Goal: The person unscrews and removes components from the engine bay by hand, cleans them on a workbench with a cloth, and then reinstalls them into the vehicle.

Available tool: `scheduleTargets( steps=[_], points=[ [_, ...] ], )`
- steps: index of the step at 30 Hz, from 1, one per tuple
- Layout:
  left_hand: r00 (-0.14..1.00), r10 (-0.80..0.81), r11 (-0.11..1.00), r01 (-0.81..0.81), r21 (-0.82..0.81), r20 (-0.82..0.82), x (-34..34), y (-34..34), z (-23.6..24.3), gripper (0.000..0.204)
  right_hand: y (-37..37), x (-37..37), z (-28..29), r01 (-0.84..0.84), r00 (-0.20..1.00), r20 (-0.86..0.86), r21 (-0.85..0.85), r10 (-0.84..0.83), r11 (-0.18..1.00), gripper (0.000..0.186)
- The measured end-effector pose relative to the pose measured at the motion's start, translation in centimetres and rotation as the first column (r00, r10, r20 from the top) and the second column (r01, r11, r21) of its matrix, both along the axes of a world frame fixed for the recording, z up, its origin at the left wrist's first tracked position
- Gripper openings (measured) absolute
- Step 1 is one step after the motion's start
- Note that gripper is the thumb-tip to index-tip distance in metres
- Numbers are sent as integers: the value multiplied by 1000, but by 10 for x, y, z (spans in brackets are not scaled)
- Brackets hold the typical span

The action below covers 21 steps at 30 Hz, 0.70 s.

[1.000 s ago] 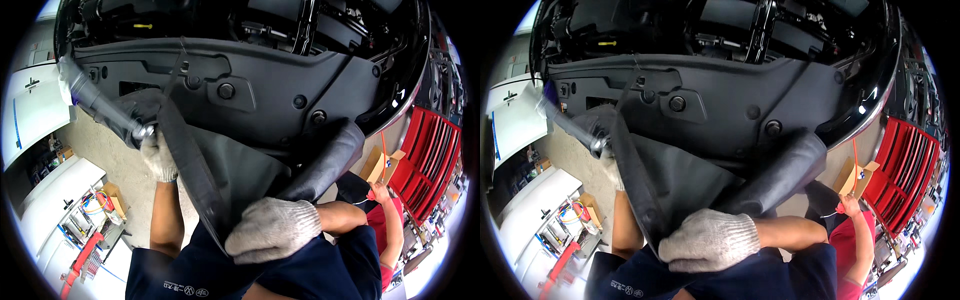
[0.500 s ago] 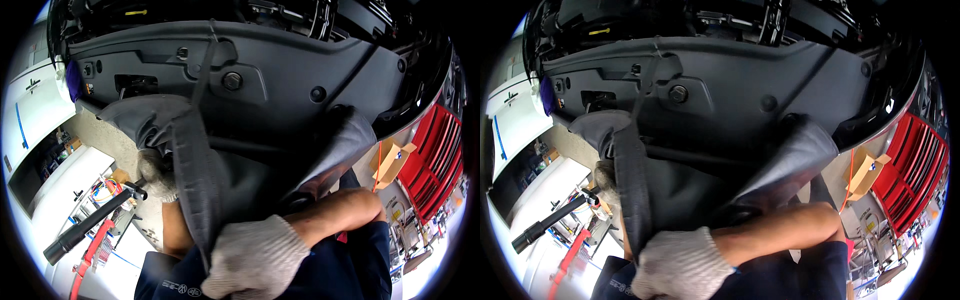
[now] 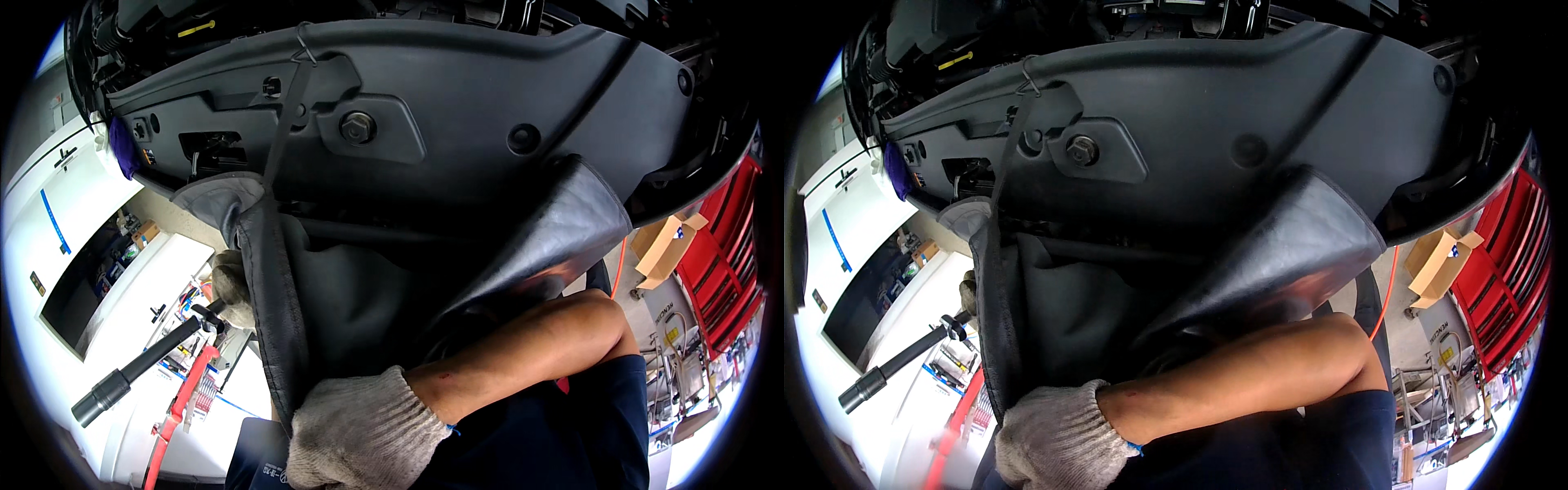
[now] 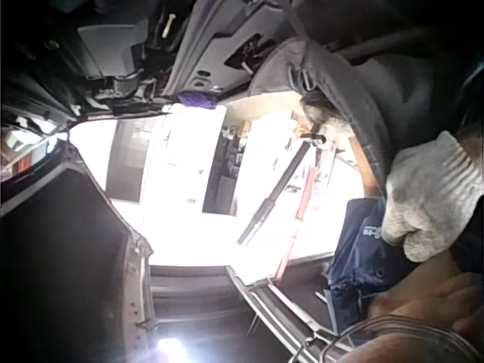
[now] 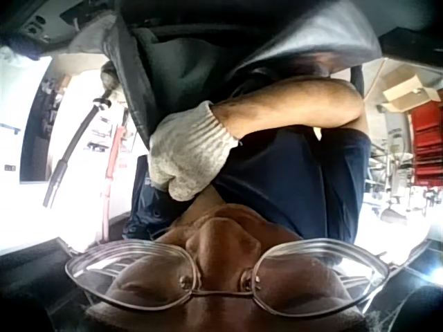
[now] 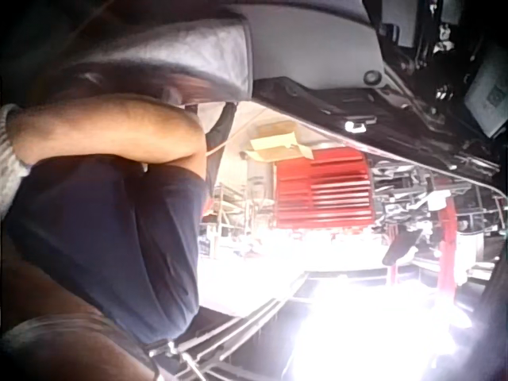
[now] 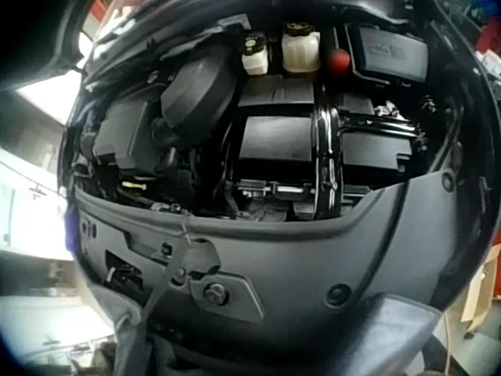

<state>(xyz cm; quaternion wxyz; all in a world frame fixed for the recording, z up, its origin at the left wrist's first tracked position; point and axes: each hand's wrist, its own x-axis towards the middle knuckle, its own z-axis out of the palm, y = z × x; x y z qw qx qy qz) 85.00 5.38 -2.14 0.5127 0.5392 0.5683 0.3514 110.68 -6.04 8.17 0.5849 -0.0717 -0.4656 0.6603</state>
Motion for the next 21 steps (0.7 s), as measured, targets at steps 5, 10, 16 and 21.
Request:
scheduleTargets(
  steps=[5,10,16,21],
  points=[
    [991,125,987,-121,-102,42,-2,-3,-12,43,-5,22,-5,-6,1000,-12,-4,6,1000,25],
    [990,-59,998,57,-15,-127,-9,1,-46,51,-29,106,-1,-44,943,330,-6,44,999,30],
    [984,-26,979,61,194,-179,39,3,-46,24,-45,157,42,806,-349,936,272,51,526,20],
    [977,-202,979,204,-17,76,98,24,-15,16,5,165,-23,401,-858,514,702,-28,589,24]
  ],
)
